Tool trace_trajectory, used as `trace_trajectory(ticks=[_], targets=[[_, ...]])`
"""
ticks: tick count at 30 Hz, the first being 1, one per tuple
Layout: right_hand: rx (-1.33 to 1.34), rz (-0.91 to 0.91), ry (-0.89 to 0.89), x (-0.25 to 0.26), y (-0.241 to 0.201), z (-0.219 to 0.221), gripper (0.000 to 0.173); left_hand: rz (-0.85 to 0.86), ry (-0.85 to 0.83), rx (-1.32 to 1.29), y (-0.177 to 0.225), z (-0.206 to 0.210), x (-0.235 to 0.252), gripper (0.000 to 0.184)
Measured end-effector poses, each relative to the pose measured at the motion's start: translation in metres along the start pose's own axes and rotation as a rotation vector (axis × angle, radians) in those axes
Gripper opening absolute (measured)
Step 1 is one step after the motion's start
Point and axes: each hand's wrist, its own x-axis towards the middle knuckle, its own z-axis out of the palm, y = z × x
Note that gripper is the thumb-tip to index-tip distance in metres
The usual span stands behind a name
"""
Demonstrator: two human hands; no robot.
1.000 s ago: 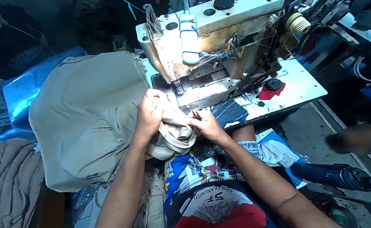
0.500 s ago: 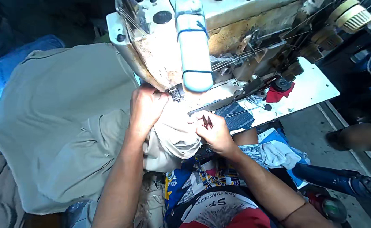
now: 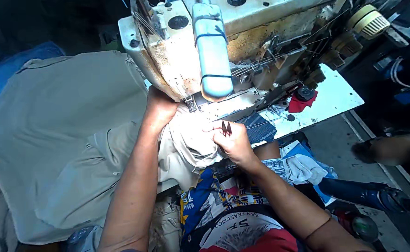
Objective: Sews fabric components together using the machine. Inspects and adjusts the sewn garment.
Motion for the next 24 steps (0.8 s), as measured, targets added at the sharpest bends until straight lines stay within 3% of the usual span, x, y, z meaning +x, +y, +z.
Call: trace_trajectory(ticks=[5, 13, 15, 17, 20, 22, 24], targets=[[0.016, -0.016, 0.000, 0.006, 0.001, 0.001, 0.014, -0.022, 0.015, -0.156, -0.001, 0.001, 0.001, 0.060], [0.001, -0.046, -0.028, 0.006, 0.003, 0.003, 0.009, 0.027, -0.037, -0.221, -0.004, -0.001, 0.004, 0.058], [-0.007, -0.057, -0.030, 0.007, 0.003, 0.003, 0.009, 0.019, -0.036, -0.132, -0.004, -0.002, 0.005, 0.052], [-0.022, -0.060, -0.034, 0.007, 0.002, 0.003, 0.011, -0.030, -0.028, 0.122, 0.003, -0.006, 0.003, 0.049], [-0.045, -0.056, -0.071, 0.006, 0.002, -0.001, 0.011, -0.102, 0.087, 0.357, 0.039, -0.013, -0.032, 0.037], [-0.036, -0.058, -0.106, 0.009, 0.000, -0.003, 0.008, 0.021, 0.136, 0.332, 0.060, -0.011, -0.077, 0.019], [-0.025, -0.056, -0.150, 0.012, -0.002, -0.006, 0.007, 0.112, -0.088, 0.286, 0.064, -0.006, -0.118, 0.026]])
